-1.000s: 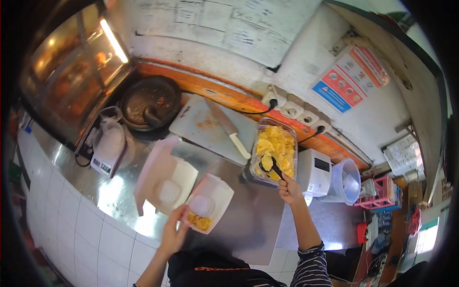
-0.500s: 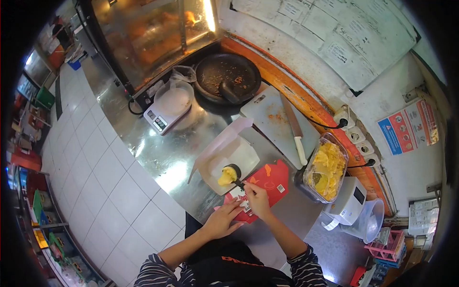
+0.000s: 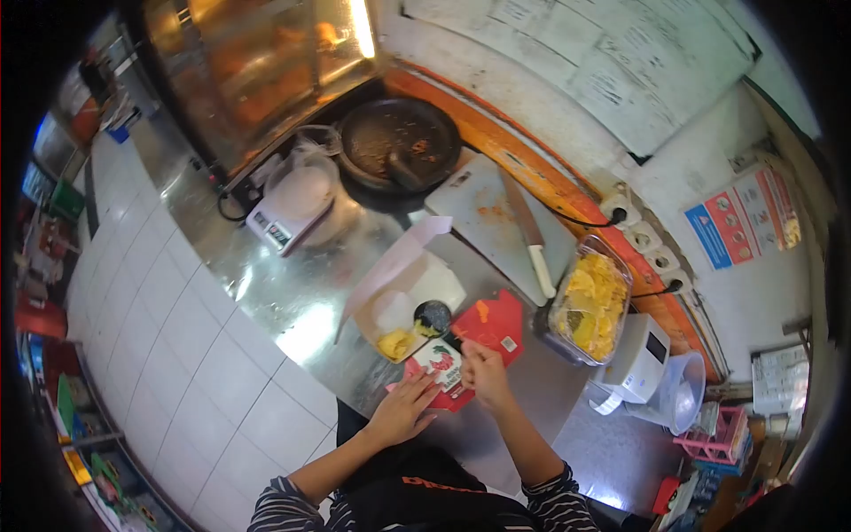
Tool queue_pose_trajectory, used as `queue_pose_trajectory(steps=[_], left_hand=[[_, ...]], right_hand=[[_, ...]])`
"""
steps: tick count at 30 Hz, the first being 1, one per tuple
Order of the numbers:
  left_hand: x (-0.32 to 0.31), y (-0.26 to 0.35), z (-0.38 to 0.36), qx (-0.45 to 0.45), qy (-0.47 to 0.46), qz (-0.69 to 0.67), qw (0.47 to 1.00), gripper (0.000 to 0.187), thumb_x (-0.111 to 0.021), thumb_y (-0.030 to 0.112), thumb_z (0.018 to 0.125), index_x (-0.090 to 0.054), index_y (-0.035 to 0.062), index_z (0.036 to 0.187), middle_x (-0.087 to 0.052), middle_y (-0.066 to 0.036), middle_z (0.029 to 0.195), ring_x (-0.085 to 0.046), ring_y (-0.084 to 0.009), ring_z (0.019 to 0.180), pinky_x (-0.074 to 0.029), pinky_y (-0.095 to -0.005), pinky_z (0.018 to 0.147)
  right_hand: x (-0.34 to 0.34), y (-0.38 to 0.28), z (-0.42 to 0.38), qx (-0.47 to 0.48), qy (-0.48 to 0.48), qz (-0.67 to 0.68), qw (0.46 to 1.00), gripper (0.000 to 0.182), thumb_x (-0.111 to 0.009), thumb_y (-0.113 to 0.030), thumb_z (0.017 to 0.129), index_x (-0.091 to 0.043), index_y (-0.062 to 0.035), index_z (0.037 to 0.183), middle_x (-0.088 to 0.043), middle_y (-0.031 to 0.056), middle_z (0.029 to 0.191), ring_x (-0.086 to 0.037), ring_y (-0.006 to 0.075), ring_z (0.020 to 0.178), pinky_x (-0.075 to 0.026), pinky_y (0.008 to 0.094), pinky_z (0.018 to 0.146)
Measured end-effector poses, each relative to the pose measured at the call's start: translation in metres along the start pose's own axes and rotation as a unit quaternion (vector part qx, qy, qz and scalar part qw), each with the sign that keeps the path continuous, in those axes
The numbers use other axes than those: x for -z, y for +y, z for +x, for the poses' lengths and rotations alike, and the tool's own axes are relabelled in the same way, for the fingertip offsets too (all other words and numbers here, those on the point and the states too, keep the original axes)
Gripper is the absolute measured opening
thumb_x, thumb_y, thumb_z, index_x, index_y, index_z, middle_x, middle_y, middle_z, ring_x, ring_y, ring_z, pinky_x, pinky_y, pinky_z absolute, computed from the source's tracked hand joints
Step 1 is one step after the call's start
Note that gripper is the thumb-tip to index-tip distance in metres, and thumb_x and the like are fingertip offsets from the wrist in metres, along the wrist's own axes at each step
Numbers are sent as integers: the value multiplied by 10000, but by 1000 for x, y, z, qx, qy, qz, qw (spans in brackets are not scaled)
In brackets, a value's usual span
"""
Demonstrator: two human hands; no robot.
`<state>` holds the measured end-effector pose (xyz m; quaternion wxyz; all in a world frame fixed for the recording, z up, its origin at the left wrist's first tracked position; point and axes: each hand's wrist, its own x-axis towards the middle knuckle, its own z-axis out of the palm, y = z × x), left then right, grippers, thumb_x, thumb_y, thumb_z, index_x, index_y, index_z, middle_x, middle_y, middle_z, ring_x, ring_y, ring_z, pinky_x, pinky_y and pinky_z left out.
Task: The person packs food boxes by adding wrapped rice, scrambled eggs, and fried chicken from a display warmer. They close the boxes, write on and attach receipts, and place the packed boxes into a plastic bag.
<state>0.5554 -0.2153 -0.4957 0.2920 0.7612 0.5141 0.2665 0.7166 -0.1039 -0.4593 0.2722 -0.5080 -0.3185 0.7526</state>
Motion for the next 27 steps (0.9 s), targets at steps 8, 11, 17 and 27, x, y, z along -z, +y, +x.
queue_pose_trajectory(steps=[8, 11, 17, 27], left_hand=[[4, 10, 10, 5, 9, 40, 999, 598, -717, 319, 717, -499, 71, 1216, -402, -143, 1358, -342, -347, 1291, -200, -532, 1079], [3, 12, 15, 7, -12, 75, 997, 585, -723, 319, 706, -510, 71, 1191, -420, -144, 1337, -348, -342, 1288, -193, -543, 1078], [-4, 16, 19, 17, -13, 79, 997, 575, -714, 299, 711, -493, 78, 1193, -403, -138, 1341, -315, -350, 1302, -178, -568, 1074], [-9, 14, 28, 16, -23, 61, 998, 548, -693, 290, 724, -495, 85, 1193, -405, -140, 1342, -289, -358, 1321, -170, -571, 1077]], right_hand=[[151, -65, -40, 37, 109, 268, 957, 260, -461, -319, 965, -405, -160, 768, -217, -71, 551, -189, 49, 425, -175, 201, 359], [222, -50, -34, 121, 198, 225, 946, 283, -490, -319, 951, -514, -130, 741, -278, -71, 552, -248, 46, 422, -205, 198, 352], [248, -46, -6, 151, 433, -497, 737, 250, -580, -267, 865, -664, -95, 1025, -654, 171, 940, -629, 333, 882, -482, 385, 777], [268, -67, -9, 263, 223, -507, 790, 273, -553, -267, 903, -658, -34, 997, -662, 124, 789, -620, 259, 648, -492, 351, 612]])
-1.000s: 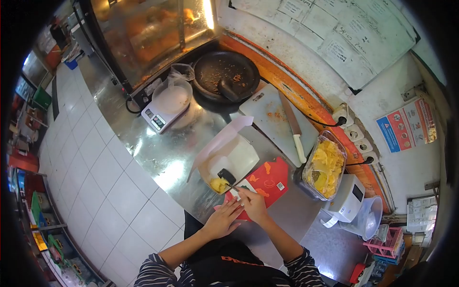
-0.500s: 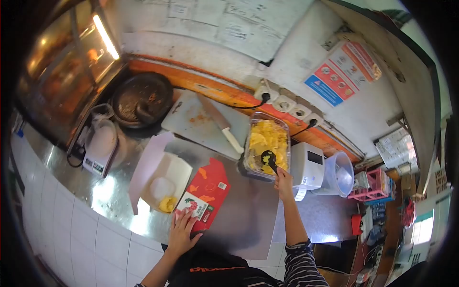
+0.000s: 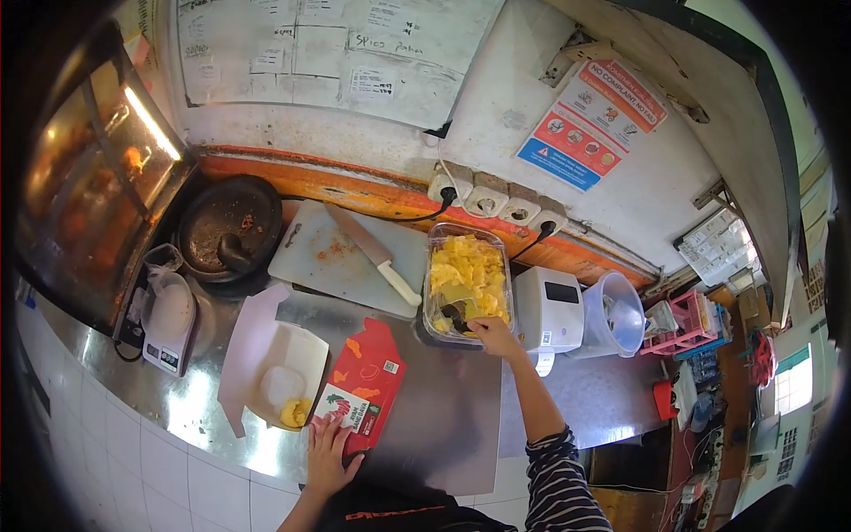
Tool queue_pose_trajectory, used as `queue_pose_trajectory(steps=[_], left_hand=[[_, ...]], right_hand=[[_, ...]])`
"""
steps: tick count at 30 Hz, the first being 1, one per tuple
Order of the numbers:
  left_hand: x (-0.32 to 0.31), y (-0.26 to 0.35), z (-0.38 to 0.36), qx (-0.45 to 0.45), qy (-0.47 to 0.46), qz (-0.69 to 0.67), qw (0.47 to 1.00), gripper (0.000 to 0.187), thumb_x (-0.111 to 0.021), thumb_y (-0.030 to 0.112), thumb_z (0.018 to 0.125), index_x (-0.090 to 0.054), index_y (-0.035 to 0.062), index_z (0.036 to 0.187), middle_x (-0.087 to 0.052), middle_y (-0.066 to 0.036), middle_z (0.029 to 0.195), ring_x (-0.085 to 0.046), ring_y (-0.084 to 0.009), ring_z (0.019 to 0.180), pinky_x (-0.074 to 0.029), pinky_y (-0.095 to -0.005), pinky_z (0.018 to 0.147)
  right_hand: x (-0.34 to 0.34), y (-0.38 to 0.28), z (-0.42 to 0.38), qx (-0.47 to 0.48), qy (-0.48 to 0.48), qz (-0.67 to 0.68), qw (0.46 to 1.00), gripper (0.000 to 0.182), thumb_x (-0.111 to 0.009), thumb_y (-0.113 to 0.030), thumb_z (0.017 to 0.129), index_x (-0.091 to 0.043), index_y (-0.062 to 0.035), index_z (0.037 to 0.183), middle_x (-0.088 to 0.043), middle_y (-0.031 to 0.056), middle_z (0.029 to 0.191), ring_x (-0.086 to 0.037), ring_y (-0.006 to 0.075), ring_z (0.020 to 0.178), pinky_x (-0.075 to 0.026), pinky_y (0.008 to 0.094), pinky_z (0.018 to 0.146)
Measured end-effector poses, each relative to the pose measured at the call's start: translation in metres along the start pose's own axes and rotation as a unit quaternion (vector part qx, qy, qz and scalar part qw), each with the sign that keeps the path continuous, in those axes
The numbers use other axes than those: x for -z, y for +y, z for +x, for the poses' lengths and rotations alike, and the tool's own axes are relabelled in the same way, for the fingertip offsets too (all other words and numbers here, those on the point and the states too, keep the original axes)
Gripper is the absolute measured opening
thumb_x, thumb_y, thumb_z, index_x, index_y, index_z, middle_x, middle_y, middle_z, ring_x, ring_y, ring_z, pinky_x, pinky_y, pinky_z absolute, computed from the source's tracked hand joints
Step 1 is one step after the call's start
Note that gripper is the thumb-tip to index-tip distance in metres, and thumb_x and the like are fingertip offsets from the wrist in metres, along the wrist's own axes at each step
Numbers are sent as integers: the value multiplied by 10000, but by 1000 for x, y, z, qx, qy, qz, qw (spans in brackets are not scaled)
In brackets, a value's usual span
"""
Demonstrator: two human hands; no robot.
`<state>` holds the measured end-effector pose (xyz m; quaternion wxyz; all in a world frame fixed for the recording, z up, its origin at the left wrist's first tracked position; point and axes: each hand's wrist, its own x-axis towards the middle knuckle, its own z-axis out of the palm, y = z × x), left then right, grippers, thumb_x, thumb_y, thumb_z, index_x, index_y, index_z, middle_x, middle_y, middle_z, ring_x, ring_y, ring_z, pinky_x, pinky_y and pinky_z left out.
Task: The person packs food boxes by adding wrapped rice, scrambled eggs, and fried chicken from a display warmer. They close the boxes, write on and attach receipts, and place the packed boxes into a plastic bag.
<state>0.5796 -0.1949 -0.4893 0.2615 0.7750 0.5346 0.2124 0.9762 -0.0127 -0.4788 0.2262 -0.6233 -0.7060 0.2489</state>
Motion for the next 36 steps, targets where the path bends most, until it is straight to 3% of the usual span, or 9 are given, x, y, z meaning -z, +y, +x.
queue_pose_trajectory(steps=[2, 5, 8, 14, 19, 22, 24, 28, 36], left_hand=[[-2, 0, 3, -5, -4, -3, 1000, 540, -692, 280, 726, -497, 85, 1190, -407, -138, 1341, -290, -357, 1322, -171, -571, 1077], [-5, -2, 4, -6, -4, 1, 1000, 526, -693, 258, 728, -501, 84, 1186, -411, -134, 1338, -293, -353, 1322, -174, -570, 1076], [-7, -2, 2, -6, 3, 1, 1000, 514, -697, 237, 726, -506, 83, 1178, -418, -133, 1328, -299, -349, 1318, -177, -570, 1076], [-8, -4, 4, -15, 19, -6, 1000, 501, -713, 203, 711, -512, 60, 1147, -436, -151, 1296, -334, -356, 1294, -174, -568, 1084], [-7, -5, 0, 9, 29, 21, 999, 515, -695, 220, 722, -503, 76, 1178, -439, -128, 1306, -336, -316, 1299, -193, -550, 1084], [-12, -9, -4, -6, 28, 28, 999, 552, -681, 231, 725, -477, 72, 1212, -436, -125, 1315, -340, -312, 1296, -206, -536, 1082], [-15, -11, -7, -4, 19, 48, 999, 576, -680, 237, 725, -461, 52, 1225, -433, -145, 1312, -341, -319, 1293, -203, -526, 1087], [-21, -14, -9, -6, 50, 46, 998, 589, -680, 241, 720, -454, 38, 1224, -429, -158, 1311, -336, -327, 1294, -207, -520, 1086], [-11, -10, -6, -24, 61, 32, 997, 576, -696, 238, 713, -473, 18, 1196, -468, -180, 1239, -390, -357, 1235, -232, -556, 1059]], right_hand=[[8, -10, -2, -280, -53, 276, 918, 253, -527, -254, 933, -627, -25, 974, -495, -3, 596, -437, 107, 452, -384, 262, 426], [-7, -10, -12, -338, 52, 369, 864, 203, -523, -245, 942, -582, -59, 997, -317, -66, 576, -274, 36, 428, -255, 203, 371], [-4, -1, -21, -357, 130, 458, 804, 205, -523, -241, 942, -567, -59, 1024, -328, -60, 571, -284, 48, 421, -256, 216, 370], [-18, -83, -43, -289, 99, 488, 818, 189, -510, -240, 950, -567, -65, 905, -316, -61, 552, -288, 40, 414, -264, 209, 360], [-111, -170, -59, -116, -67, 342, 930, 273, -496, -230, 957, -609, -50, 1129, -439, -34, 577, -401, 40, 469, -339, 220, 395], [-169, -209, -68, 47, -43, 266, 962, 244, -532, -190, 927, -634, -40, 1090, -598, 42, 667, -561, 146, 556, -461, 287, 509], [-177, -223, -71, 169, -124, 40, 977, 241, -562, -174, 884, -640, -62, 1082, -643, 144, 780, -649, 264, 715, -504, 355, 614], [-175, -235, -74, 140, -128, 55, 980, 242, -569, -172, 869, -642, -79, 1081, -644, 173, 824, -633, 322, 753, -510, 364, 639], [-181, -218, -78, -14, -137, 304, 943, 244, -549, -127, 890, -637, -67, 1109, -662, 134, 894, -648, 197, 743, -501, 291, 649]])
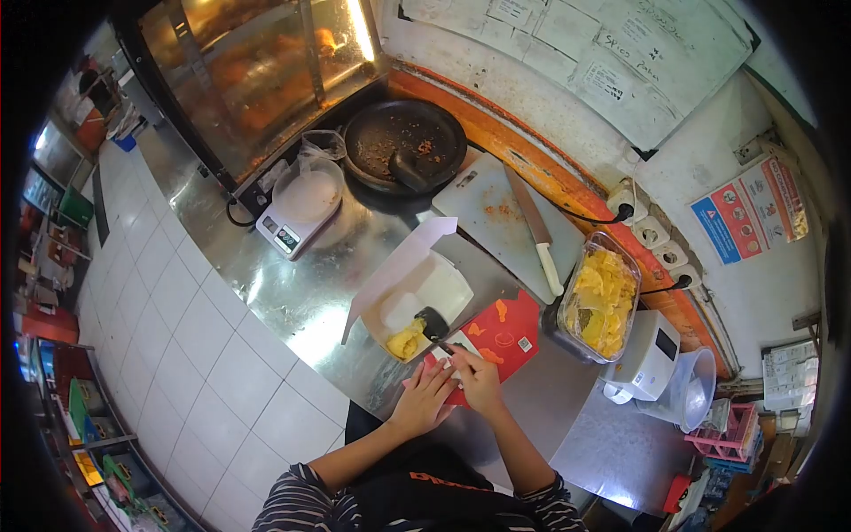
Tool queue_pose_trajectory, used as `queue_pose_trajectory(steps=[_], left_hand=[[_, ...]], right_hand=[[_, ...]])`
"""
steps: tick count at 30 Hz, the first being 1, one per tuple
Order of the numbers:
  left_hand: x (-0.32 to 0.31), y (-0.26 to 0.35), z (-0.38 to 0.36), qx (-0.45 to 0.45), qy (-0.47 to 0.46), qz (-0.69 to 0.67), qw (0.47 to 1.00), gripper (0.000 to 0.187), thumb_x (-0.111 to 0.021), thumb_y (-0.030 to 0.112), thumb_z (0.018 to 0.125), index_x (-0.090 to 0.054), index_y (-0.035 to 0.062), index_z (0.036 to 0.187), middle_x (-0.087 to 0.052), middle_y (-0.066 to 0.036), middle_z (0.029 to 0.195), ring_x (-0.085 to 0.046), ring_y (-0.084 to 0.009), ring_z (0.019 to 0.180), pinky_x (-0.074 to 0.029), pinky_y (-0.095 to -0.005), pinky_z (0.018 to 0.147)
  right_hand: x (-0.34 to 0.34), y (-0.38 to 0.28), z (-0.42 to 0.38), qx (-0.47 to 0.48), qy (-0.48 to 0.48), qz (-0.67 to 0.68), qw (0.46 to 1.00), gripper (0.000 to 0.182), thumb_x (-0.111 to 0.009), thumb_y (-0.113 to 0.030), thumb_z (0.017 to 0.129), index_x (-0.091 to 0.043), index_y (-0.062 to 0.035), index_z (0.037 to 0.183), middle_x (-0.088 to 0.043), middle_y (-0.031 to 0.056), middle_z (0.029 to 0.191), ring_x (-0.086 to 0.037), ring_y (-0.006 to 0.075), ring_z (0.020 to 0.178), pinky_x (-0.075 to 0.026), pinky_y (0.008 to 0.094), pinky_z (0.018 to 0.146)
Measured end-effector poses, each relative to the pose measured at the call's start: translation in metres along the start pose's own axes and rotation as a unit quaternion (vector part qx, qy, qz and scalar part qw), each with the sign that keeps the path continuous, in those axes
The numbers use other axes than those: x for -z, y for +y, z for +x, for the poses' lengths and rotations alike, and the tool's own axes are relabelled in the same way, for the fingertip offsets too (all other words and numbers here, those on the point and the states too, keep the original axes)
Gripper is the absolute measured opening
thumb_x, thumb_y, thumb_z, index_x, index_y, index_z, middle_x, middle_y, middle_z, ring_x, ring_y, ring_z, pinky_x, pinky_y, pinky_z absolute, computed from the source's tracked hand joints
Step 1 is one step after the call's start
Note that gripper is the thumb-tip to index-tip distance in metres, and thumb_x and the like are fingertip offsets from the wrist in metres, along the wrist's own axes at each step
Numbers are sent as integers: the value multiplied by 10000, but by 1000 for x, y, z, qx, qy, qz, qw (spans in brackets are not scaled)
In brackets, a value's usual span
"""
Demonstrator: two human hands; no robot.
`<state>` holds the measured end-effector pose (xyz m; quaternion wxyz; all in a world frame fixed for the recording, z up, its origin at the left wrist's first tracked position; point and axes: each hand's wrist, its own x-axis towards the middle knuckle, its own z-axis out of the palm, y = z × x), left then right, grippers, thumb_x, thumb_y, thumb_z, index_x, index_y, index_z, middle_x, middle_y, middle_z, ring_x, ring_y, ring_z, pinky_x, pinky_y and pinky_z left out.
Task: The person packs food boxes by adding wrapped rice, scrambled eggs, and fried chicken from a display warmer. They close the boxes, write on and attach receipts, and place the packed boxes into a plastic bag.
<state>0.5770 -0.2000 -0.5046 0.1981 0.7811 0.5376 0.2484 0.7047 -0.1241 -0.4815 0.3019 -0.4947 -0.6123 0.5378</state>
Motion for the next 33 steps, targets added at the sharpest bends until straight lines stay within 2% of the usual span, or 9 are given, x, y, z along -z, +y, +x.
queue_pose_trajectory(steps=[7, 10, 12, 16, 20, 22, 26, 29, 33], left_hand=[[-8, -7, -5, 7, -27, 9, 1000, 543, -687, 261, 721, -504, 28, 1176, -484, -143, 1251, -376, -323, 1265, -249, -544, 1052], [3, -5, -1, -8, -1, 23, 1000, 554, -674, 254, 734, -486, 32, 1205, -470, -134, 1286, -380, -318, 1268, -249, -524, 1059], [16, 0, 2, 5, 7, -16, 1000, 566, -655, 235, 755, -454, 43, 1248, -440, -129, 1329, -386, -318, 1270, -345, -466, 1021], [44, 6, 2, 46, 36, -44, 997, 533, -610, 162, 794, -423, 52, 1281, -485, -169, 1278, -491, -347, 1165, -453, -425, 913], [80, -13, 2, 210, 31, -168, 963, 459, -529, 112, 846, -416, 23, 1282, -569, -222, 1114, -616, -365, 881, -514, -421, 731], [92, -29, -7, 199, 88, -187, 958, 430, -514, 90, 851, -429, 21, 1267, -584, -227, 1073, -624, -376, 815, -513, -443, 701], [163, -55, -13, 128, -24, -261, 956, 335, -543, 115, 857, -505, 6, 1171, -604, -203, 1025, -618, -353, 882, -502, -415, 742], [235, -122, 26, 105, 110, -221, 963, 300, -560, 123, 855, -542, -1, 1126, -606, -179, 1031, -601, -338, 930, -489, -391, 784], [262, -292, 155, 32, 227, 22, 973, 298, -579, 112, 813, -565, -7, 1086, -597, -188, 1058, -544, -332, 1026, -445, -387, 855]], right_hand=[[-10, -4, -8, 175, 7, -268, 947, 276, -529, -156, 917, -603, -27, 1149, -665, 98, 825, -627, 118, 742, -500, 281, 642], [-9, -4, -5, 130, 44, -41, 990, 228, -548, -178, 921, -639, -31, 1070, -611, 15, 701, -564, 136, 575, -480, 289, 539], [18, -21, -6, -200, 65, 317, 925, 165, -540, -220, 930, -620, -89, 869, -460, -25, 574, -428, 86, 447, -369, 232, 409], [96, -23, 2, -78, 177, 480, 856, 220, -499, -273, 948, -478, -138, 776, -348, -55, 551, -309, 60, 424, -273, 203, 376], [166, 12, 13, -132, 416, 105, 894, 251, -517, -319, 928, -588, -79, 900, -423, 4, 559, -445, 141, 487, -383, 270, 433], [209, 95, 18, -21, 424, -429, 797, 309, -552, -297, 896, -600, -48, 1071, -537, 77, 617, -576, 291, 611, -484, 390, 598], [200, 57, 42, -184, 304, -454, 817, 340, -579, -263, 863, -600, -45, 1123, -618, 139, 783, -602, 388, 821, -468, 466, 784], [168, 6, 60, -195, 366, -604, 681, 297, -599, -228, 844, -631, -31, 1063, -614, 138, 857, -587, 343, 886, -453, 445, 825], [89, -83, 85, 39, 501, -446, 741, 181, -631, -173, 819, -630, -14, 905, -594, 124, 873, -565, 301, 874, -436, 405, 815]])
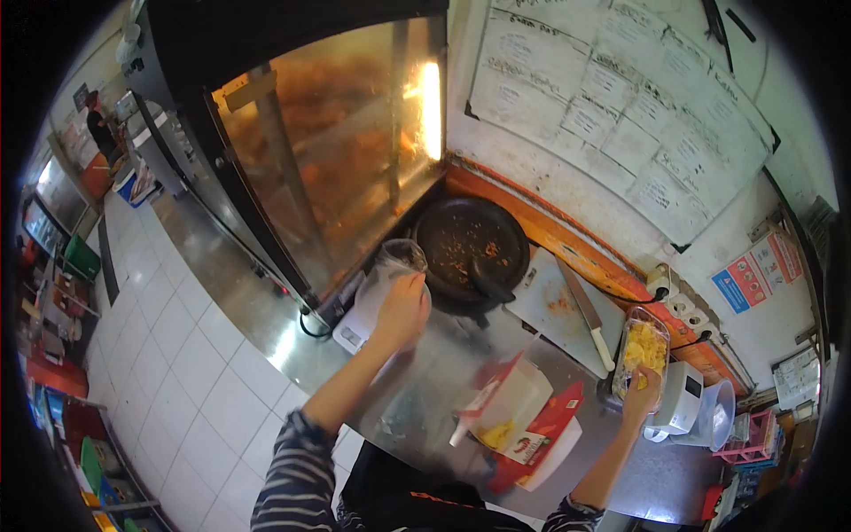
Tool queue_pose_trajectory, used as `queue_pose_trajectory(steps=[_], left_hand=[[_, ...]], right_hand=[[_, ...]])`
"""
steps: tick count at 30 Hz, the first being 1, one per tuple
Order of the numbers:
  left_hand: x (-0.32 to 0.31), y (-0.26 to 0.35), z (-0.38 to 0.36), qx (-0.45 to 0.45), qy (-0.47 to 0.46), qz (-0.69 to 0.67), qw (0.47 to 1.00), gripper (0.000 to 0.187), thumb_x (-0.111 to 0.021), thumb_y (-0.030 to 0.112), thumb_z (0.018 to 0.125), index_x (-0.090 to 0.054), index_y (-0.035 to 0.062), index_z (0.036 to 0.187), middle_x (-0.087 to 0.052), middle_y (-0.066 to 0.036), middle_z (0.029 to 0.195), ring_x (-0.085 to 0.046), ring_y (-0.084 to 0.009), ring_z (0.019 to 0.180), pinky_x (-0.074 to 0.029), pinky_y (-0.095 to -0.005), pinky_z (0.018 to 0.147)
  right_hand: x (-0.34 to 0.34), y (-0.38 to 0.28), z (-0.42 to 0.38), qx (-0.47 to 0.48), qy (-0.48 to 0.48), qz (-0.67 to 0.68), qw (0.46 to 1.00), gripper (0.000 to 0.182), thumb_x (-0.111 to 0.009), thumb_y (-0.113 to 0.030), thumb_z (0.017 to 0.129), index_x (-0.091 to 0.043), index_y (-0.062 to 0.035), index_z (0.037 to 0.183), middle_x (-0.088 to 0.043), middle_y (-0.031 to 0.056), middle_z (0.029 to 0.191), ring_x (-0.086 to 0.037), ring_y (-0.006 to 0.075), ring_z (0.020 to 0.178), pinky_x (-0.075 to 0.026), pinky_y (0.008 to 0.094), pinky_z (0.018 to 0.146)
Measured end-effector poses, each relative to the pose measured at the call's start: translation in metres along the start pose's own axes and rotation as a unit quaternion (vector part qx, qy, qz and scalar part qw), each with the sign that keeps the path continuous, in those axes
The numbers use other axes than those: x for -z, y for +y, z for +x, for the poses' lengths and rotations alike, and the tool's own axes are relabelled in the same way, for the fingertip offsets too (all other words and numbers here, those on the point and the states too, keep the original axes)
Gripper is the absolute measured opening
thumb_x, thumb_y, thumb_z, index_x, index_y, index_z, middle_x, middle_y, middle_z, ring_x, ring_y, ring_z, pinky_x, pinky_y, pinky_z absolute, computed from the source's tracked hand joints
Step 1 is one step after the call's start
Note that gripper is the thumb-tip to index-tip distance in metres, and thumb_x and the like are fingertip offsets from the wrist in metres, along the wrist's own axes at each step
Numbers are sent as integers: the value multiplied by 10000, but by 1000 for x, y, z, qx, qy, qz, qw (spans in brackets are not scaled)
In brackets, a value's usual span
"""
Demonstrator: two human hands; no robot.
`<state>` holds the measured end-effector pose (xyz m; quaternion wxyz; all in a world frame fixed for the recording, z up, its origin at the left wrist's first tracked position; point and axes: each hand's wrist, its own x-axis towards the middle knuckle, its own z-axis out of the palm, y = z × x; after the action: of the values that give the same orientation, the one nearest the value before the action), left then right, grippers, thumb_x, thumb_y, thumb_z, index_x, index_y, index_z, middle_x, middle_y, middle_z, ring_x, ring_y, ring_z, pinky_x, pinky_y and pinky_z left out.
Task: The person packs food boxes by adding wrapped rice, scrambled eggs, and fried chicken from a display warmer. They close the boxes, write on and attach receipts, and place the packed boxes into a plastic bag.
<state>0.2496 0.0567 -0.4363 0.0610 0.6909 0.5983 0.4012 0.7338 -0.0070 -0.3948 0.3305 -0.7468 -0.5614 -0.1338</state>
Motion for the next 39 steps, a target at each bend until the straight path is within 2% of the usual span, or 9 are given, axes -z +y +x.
queue_pose_trajectory(steps=[6, 11, 15, 21, 22, 25, 34, 37, 39], left_hand=[[-30, -75, 102, 99, -332, 207, 915, 214, -509, 128, 847, -637, 13, 974, -618, -194, 955, -577, -345, 946, -460, -397, 806], [33, -39, 51, 53, -103, -270, 956, 348, -451, 217, 940, -548, 31, 1218, -568, -202, 1198, -539, -314, 1132, -428, -349, 929], [93, 9, -19, 286, -225, -783, 504, 524, -320, 334, 974, -307, 41, 1409, -294, -98, 1475, -324, -240, 1329, -249, -331, 1073], [120, -41, -74, 194, -375, -868, 262, 592, -353, 361, 929, -273, 38, 1419, -281, -123, 1471, -318, -233, 1320, -236, -345, 1090], [117, -55, -84, 199, -393, -860, 255, 592, -353, 361, 929, -273, 38, 1419, -281, -123, 1471, -318, -233, 1320, -236, -345, 1090], [117, -82, -116, 132, -602, -572, 542, 660, -457, 401, 840, -335, 43, 1381, -339, -143, 1426, -361, -277, 1283, -258, -432, 1075], [200, -121, -114, 170, -539, -823, 48, 732, -464, 538, 835, -289, 120, 1410, -319, -157, 1429, -322, -366, 1294, -206, -565, 1070], [290, -130, -88, 313, -532, -762, 196, 783, -338, 685, 835, -208, 218, 1450, -195, -140, 1492, -230, -413, 1329, -192, -592, 1064], [309, -164, -73, 278, -520, -789, 174, 784, -283, 719, 825, -180, 264, 1455, -139, -122, 1509, -187, -431, 1338, -196, -618, 1048]], right_hand=[[50, -219, -64, -15, -60, 297, 953, 60, -639, -46, 757, -589, -18, 773, -603, 94, 807, -574, 234, 764, -441, 315, 697], [17, -340, -111, -72, -216, 390, 892, 115, -647, -76, 805, -631, -24, 906, -625, 56, 867, -574, 124, 778, -450, 253, 686], [-7, -402, -139, -83, -231, 392, 886, 283, -699, -111, 770, -597, -38, 1024, -612, 53, 882, -580, 152, 800, -461, 274, 684], [10, -446, -222, 27, -54, 183, 981, 203, -696, -71, 675, -637, -75, 869, -593, 65, 863, -563, 237, 783, -439, 339, 689], [16, -457, -235, 8, -45, 176, 983, 203, -696, -71, 675, -637, -75, 869, -593, 65, 863, -563, 237, 783, -439, 339, 689], [41, -495, -279, -13, -9, 121, 993, 133, -688, -77, 674, -654, -107, 799, -606, 19, 868, -557, 207, 790, -390, 332, 701], [59, -625, -358, -79, 117, 9, 990, 274, -795, -268, 586, -673, -180, 815, -591, -42, 841, -519, 184, 834, -255, 373, 783], [45, -664, -355, -111, 81, 63, 989, 205, -772, -246, 630, -666, -164, 786, -602, -39, 840, -529, 178, 807, -257, 380, 776], [27, -697, -356, -36, 43, 49, 997, 151, -750, -204, 664, -658, -170, 779, -608, -46, 805, -532, 155, 790, -266, 373, 751]])
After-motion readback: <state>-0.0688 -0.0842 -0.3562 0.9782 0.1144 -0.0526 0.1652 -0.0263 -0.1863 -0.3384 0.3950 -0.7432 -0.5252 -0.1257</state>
